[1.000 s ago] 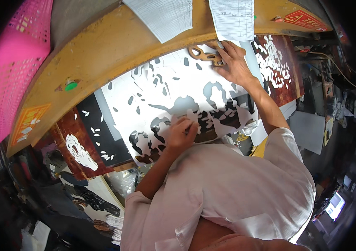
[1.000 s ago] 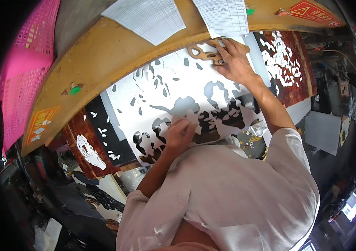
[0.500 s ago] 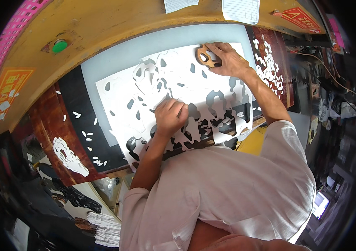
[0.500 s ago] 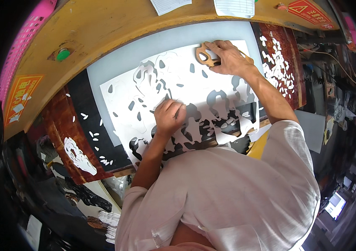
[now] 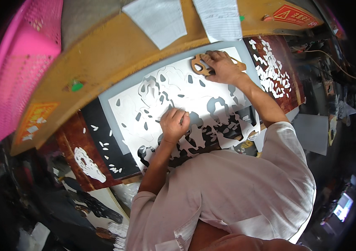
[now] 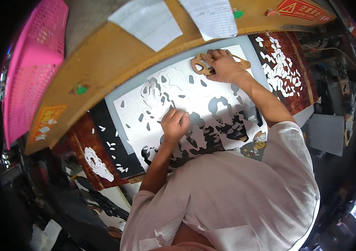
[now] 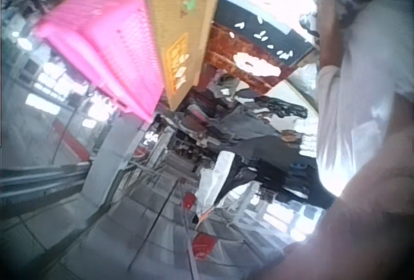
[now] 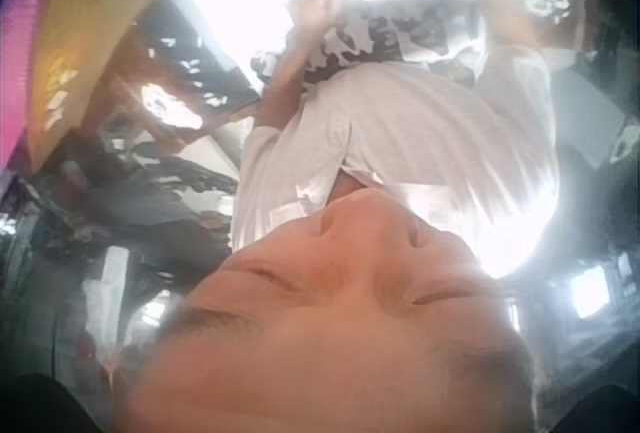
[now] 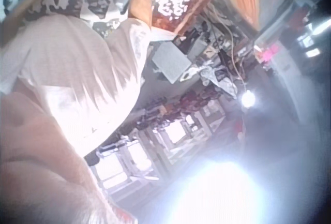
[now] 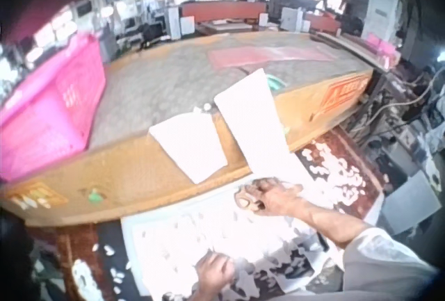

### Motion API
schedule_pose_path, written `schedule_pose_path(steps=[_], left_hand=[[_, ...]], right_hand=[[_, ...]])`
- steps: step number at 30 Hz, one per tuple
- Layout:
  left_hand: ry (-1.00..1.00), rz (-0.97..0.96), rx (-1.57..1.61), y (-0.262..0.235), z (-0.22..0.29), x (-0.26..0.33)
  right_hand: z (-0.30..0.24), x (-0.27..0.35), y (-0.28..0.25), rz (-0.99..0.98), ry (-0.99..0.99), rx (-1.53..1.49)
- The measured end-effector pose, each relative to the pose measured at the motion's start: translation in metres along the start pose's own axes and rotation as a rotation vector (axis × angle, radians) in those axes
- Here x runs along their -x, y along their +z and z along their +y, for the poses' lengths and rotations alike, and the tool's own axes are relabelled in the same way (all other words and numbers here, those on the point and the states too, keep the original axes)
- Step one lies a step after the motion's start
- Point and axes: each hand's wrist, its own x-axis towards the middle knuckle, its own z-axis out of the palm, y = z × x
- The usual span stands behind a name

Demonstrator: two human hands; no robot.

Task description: The person assembles white paper cutouts on a light table, aligning and stacking them into a pile. They handle the cutouts by hand, occasionally using a wooden template to guide placement. The person also clears the workspace and places a new sheet of paper on the table.

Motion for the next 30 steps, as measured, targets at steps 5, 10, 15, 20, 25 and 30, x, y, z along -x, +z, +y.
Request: schedule_pose_path(steps=[5, 10, 15, 20, 25, 30], left_hand=[[0.065, -0.034, 0.012, -0.011, 0.058, 0.034], [0.070, -0.134, -0.004, 0.008, 0.130, 0.120], [0.206, -0.092, -0.200, 0.021, 0.145, 0.128], [0.054, 0.033, -0.351, 0.019, 0.114, 0.053], [0.116, 0.035, -0.334, 0.033, 0.118, 0.035], [0.070, 0.054, -0.310, 0.032, 0.109, 0.037]], right_hand=[[0.002, 0.112, -0.011, 0.313, -0.164, -0.376], [0.037, 0.246, -0.006, 0.424, 0.198, -0.759], [0.029, 0.261, -0.052, 0.918, 0.450, -0.929], [0.014, 0.195, -0.099, 0.816, 0.115, -0.548], [0.047, 0.233, -0.047, 0.643, 0.204, -0.558], [0.051, 0.242, 0.015, 0.583, -0.033, -0.250]])
